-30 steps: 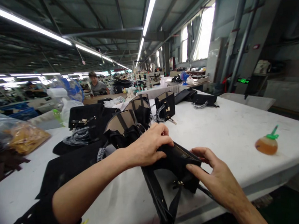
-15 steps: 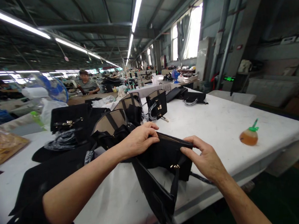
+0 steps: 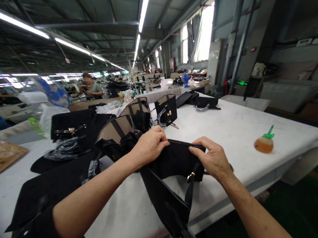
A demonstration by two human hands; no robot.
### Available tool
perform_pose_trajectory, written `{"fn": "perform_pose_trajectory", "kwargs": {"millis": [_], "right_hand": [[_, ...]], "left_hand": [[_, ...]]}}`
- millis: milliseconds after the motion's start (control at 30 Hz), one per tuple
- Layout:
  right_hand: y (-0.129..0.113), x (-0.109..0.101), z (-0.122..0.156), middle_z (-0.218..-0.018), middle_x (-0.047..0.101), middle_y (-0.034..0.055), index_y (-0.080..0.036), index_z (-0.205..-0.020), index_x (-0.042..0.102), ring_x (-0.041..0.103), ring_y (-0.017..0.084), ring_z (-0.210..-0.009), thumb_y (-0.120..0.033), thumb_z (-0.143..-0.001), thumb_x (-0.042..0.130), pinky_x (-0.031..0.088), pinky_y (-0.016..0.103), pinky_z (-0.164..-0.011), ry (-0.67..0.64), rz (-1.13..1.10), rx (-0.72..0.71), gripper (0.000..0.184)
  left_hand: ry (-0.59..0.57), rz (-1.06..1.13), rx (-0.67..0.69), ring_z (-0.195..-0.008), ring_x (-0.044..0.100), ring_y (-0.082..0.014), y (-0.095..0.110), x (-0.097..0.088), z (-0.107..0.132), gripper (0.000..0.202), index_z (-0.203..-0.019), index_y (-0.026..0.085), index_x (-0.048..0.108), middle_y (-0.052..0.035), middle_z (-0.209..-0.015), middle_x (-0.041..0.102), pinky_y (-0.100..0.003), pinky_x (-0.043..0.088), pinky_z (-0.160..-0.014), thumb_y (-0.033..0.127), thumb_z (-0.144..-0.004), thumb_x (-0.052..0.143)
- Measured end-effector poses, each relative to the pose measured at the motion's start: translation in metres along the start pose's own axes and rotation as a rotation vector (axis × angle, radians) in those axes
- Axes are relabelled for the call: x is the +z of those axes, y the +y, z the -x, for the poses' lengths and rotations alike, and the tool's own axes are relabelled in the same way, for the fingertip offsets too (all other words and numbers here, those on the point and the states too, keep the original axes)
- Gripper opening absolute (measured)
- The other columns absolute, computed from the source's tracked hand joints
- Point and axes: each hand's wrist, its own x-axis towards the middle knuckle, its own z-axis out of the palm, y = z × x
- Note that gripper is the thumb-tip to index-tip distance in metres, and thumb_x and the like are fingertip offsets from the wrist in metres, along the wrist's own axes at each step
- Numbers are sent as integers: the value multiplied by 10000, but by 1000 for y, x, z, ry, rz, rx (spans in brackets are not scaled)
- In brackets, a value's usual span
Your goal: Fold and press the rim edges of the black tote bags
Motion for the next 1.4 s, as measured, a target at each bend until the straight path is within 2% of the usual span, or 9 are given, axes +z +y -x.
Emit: {"fn": "perform_pose_trajectory", "kwargs": {"millis": [200, 367, 467, 633, 833, 1033, 1200, 1300, 1400], "right_hand": [[-3, 2, -8, -765, 614, 2, -202, -756, 615, 567, 174, -762, -311, -830, 585, 411, 292, -720, 13, 133, 7, 136], [-18, 5, -25, -860, 666, 25, -220, -874, 680, 592, 199, -835, -353, -858, 567, 404, 307, -745, -146, 484, -120, 176], [-26, 9, -34, -818, 684, 29, -223, -817, 692, 603, 204, -807, -322, -868, 542, 393, 307, -704, -239, 628, -148, 187], [-24, 10, -42, -810, 703, 16, -226, -771, 678, 612, 188, -777, -338, -847, 550, 392, 285, -669, -261, 599, -37, 187], [-37, 12, -50, -921, 731, 34, -289, -976, 708, 635, 233, -841, -354, -839, 533, 375, 311, -662, -290, 742, -37, 231], [-43, 25, -60, -740, 700, 12, -262, -755, 705, 600, 186, -711, -381, -817, 546, 339, 283, -593, -340, 638, -27, 208], [-42, 30, -69, -747, 685, 10, -277, -791, 702, 576, 184, -709, -399, -805, 551, 308, 275, -570, -369, 635, -11, 194], [-45, 33, -74, -744, 674, 2, -281, -825, 704, 561, 168, -690, -425, -823, 535, 301, 268, -565, -459, 572, -58, 222], [-47, 32, -74, -637, 622, -3, -244, -719, 679, 525, 145, -617, -400, -834, 523, 294, 265, -556, -545, 523, -89, 249]], "left_hand": [[-3, -66, -41, -856, 603, -184, 3, 0, -2, 155, -745, 156, 682, -52, -1010, 591, -295, 472, -753, 246, -829, 588], [8, -92, -59, -859, 607, -181, 4, 0, -3, 165, -760, 160, 693, -45, -1003, 591, -293, 481, -757, 257, -837, 584], [27, -68, -61, -853, 606, -180, 1, 1, -2, 153, -749, 158, 688, -46, -987, 591, -294, 485, -764, 261, -824, 604], [62, 4, -90, -878, 604, -177, -8, -1, 0, 102, -736, 152, 669, -48, -974, 591, -286, 488, -813, 214, -801, 622], [77, -54, -133, -865, 609, -194, -11, -1, -3, 129, -733, 146, 669, -61, -917, 610, -302, 490, -804, 201, -816, 586], [84, -113, -151, -826, 609, -199, -9, 0, -2, 138, -711, 146, 649, -64, -872, 617, -302, 490, -743, 226, -810, 594], [96, -127, -182, -802, 604, -207, -12, -1, -4, 131, -706, 145, 623, -72, -852, 613, -319, 484, -721, 211, -809, 576], [90, -63, -142, -807, 593, -205, -15, -2, -1, 121, -686, 156, 592, -61, -829, 596, -328, 485, -738, 204, -797, 583], [70, 41, -28, -877, 578, -198, -21, -5, 7, 80, -765, 171, 570, -51, -928, 574, -330, 494, -792, 183, -734, 643]]}}
